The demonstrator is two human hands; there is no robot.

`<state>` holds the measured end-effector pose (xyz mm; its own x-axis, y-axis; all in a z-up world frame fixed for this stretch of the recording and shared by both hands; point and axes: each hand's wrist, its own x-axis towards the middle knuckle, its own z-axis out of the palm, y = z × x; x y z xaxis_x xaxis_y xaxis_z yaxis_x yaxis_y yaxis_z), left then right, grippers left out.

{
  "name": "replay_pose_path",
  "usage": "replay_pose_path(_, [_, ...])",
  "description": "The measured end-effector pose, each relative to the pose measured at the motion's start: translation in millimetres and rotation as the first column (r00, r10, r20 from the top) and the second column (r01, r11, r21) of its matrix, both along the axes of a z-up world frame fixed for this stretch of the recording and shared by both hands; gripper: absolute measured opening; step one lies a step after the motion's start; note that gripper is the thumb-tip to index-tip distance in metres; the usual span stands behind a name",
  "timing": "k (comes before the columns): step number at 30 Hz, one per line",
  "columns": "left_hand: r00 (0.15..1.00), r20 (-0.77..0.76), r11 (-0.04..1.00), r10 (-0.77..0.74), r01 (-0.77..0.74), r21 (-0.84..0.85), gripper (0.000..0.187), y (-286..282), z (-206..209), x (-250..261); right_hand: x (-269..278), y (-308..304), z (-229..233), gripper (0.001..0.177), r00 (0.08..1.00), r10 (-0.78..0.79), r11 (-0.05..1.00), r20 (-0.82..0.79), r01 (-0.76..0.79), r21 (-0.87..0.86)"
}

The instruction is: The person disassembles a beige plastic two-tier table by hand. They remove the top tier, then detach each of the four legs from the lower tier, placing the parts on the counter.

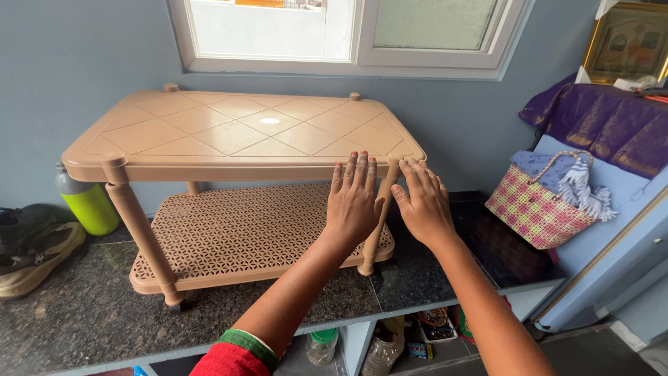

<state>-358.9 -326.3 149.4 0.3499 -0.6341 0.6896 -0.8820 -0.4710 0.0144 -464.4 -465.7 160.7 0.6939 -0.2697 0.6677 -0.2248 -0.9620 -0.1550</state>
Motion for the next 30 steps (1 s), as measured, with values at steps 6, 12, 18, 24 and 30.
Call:
replay_pose_path(6, [1.000,0.007,1.000,0.013,-0.013,0.000,0.081,-13,-5,3,7,-15,-12,0.055,1.000,-0.015,1.000,0.009,0.015,-0.002])
replay_pose_path(12, [1.000,-0.001,1.000,-0.018,0.018,-0.012,0.081,-25,-13,14,18,-31,-26,0.050,0.996,-0.013,0.997,0.085,0.006,0.082])
replay_pose_path(18, [0.999,-0.018,0.999,-0.027,0.027,0.017,0.083,-45,-20,35,36,-60,-48,0.044,0.984,-0.032,0.992,0.177,0.009,0.126])
replay_pose_path(24, [0.997,-0.027,0.997,-0.077,0.078,0.031,0.086,-66,-34,58,62,-94,-83,0.035,0.959,-0.086,0.888,0.270,-0.049,0.456])
replay_pose_path(30, [0.991,-0.020,0.990,-0.129,0.130,0.056,0.087,-88,-46,76,99,-120,-119,0.053,0.947,-0.175,0.333,0.268,-0.200,0.922])
